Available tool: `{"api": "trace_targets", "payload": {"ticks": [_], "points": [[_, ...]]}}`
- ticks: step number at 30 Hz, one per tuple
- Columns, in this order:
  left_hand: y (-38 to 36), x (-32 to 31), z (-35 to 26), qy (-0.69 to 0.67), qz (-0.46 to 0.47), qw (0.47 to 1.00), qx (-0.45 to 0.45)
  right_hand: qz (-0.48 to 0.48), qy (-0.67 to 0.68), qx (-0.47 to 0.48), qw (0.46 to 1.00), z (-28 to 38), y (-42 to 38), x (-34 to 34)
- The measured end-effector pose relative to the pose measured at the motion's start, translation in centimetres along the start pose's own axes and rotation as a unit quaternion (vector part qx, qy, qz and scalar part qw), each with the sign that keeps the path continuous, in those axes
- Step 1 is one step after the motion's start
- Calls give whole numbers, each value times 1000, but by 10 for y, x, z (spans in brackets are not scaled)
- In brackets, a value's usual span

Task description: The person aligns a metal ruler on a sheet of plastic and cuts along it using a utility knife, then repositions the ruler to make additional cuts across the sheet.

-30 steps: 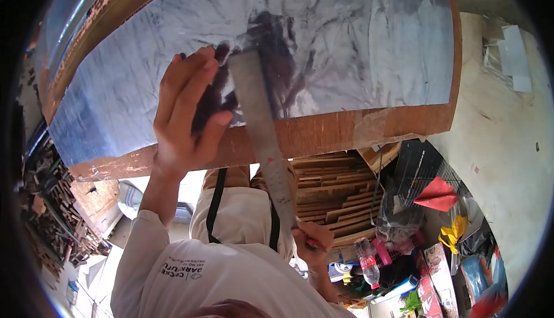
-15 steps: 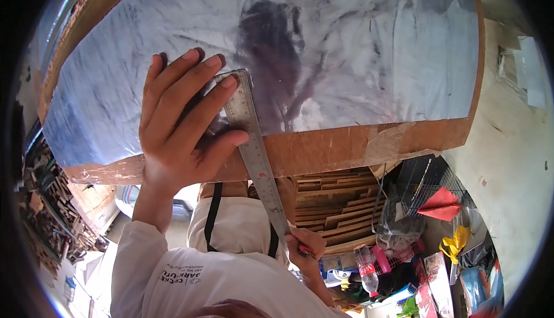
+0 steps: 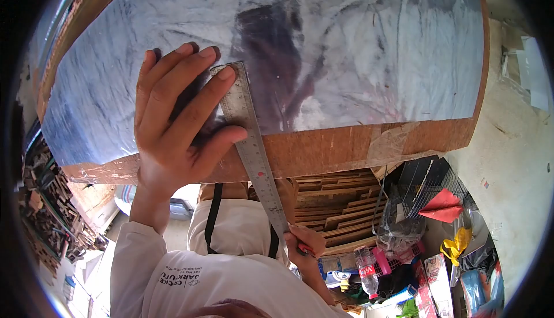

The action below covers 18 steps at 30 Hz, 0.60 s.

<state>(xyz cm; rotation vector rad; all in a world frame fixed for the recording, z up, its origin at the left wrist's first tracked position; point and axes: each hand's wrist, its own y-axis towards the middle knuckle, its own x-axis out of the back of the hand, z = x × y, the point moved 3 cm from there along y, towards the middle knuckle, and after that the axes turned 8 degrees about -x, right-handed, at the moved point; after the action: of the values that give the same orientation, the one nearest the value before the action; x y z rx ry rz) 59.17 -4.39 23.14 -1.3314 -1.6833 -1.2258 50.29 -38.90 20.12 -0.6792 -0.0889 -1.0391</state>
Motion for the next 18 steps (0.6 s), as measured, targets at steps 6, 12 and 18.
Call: {"api": "trace_targets", "payload": {"ticks": [6,12,18], "points": [[0,-1,0,1,4,1000,-3,-2,-12,6,1000,-5,-1,-1],[0,0,0,-7,-3,1000,-2,-2,-20,2,1000,-4,1,0],[1,2,0,-28,-1,1000,1,6,0,-12,1000,-8,2,-1]]}}
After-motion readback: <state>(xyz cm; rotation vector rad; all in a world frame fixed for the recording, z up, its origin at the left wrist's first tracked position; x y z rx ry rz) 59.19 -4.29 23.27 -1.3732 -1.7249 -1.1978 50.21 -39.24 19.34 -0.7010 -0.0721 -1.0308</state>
